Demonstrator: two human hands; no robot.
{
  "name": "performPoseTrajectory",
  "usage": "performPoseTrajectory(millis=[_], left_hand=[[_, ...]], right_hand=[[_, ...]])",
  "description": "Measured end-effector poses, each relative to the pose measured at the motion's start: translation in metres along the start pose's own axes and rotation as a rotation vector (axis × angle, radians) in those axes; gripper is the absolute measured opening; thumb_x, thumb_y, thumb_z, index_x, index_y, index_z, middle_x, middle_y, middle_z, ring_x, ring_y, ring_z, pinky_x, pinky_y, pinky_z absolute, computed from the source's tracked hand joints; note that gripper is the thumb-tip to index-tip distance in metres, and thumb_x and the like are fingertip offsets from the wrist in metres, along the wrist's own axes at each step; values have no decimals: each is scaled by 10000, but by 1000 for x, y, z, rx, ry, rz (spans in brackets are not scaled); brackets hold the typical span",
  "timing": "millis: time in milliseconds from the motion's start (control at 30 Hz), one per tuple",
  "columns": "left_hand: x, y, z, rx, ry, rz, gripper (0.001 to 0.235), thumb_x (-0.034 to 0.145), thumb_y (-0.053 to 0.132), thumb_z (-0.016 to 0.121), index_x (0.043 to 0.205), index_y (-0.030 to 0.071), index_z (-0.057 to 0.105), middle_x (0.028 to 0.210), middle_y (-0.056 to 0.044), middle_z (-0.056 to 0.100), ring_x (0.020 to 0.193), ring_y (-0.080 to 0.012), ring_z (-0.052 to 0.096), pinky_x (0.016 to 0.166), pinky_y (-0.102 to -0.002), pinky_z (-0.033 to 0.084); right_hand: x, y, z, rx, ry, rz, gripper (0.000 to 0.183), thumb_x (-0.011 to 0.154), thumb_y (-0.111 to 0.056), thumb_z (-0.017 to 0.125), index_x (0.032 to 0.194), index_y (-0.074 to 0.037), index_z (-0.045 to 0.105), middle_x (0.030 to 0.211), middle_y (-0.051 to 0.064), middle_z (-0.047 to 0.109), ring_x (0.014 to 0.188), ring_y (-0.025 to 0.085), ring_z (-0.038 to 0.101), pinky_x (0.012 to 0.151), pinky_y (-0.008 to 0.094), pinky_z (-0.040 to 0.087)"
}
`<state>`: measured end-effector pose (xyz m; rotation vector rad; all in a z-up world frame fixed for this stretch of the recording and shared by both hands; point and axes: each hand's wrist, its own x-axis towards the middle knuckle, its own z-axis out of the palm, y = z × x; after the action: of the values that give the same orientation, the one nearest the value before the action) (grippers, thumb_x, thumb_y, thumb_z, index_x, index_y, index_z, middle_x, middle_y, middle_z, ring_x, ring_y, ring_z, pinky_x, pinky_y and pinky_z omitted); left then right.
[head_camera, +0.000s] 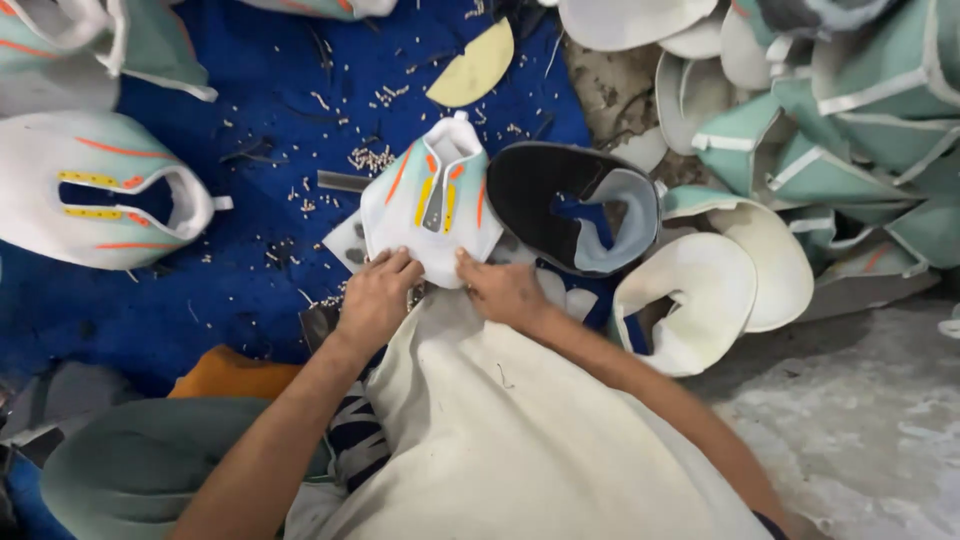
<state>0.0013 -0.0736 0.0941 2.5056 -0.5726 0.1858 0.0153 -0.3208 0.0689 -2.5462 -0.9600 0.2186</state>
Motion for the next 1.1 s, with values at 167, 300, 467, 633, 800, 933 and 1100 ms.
performPoseTrajectory(millis=[167, 300, 467, 633, 800, 933, 1100], left_hand=[[-2, 1, 1, -12, -229, -113, 187, 847, 60, 628, 1024, 89, 682, 1162, -152, 676, 1118, -354, 655, 916, -422, 553], [-30, 17, 8, 302, -121, 151, 438, 807, 112, 602, 1217, -17, 684, 1316, -188, 614, 1261, -338, 602, 1038, -423, 554], [-35, 41, -19, 298, -157, 50, 396, 825, 126, 580, 1193, 22, 684, 1334, -200, 616, 1266, -344, 599, 895, -410, 572], [-80, 82, -83, 217, -605, -552, 342, 966, 399, 599, 1148, 123, 688, 1037, -128, 667, 897, -307, 711, 717, -428, 581], [-123, 111, -67, 448, -581, -605, 920, 745, 694, 668, 1383, 35, 588, 916, -168, 642, 783, -304, 665, 579, -407, 567], [-117, 98, -59, 382, -587, -672, 1090, 647, 723, 750, 1451, 27, 508, 994, -229, 622, 810, -351, 651, 662, -428, 564], [-117, 73, -56, 3, -502, -962, 979, 650, 402, 871, 1464, 125, 403, 1117, -276, 617, 1012, -443, 661, 843, -480, 563]], right_hand=[[10, -8, -4, -12, 0, 34, 461, 761, -106, 674, 1207, 11, 653, 1347, 244, 634, 699, 320, 738, 580, 430, 587], [6, -17, 0, -27, -18, 53, 384, 776, -77, 658, 1151, -1, 683, 1371, 261, 630, 707, 333, 737, 624, 435, 595], [4, -21, -13, 205, 109, 244, 316, 810, -57, 669, 1119, -44, 732, 1261, 210, 700, 793, 283, 750, 729, 381, 601], [10, 30, -4, 898, 189, 615, 236, 940, 8, 623, 1154, -30, 715, 1105, 171, 753, 827, 205, 708, 765, 320, 584], [49, 37, -38, 1321, 330, 414, 104, 1009, 15, 580, 1111, -2, 594, 1177, 118, 699, 1065, 192, 736, 872, 305, 603], [81, 38, -45, 1268, 338, 335, 100, 1033, -9, 575, 1133, -5, 572, 1184, 133, 721, 1086, 190, 730, 897, 301, 586], [114, 47, -40, 1323, 305, 261, 96, 1054, -43, 572, 1145, -17, 567, 1197, 128, 722, 1076, 185, 738, 896, 297, 592]])
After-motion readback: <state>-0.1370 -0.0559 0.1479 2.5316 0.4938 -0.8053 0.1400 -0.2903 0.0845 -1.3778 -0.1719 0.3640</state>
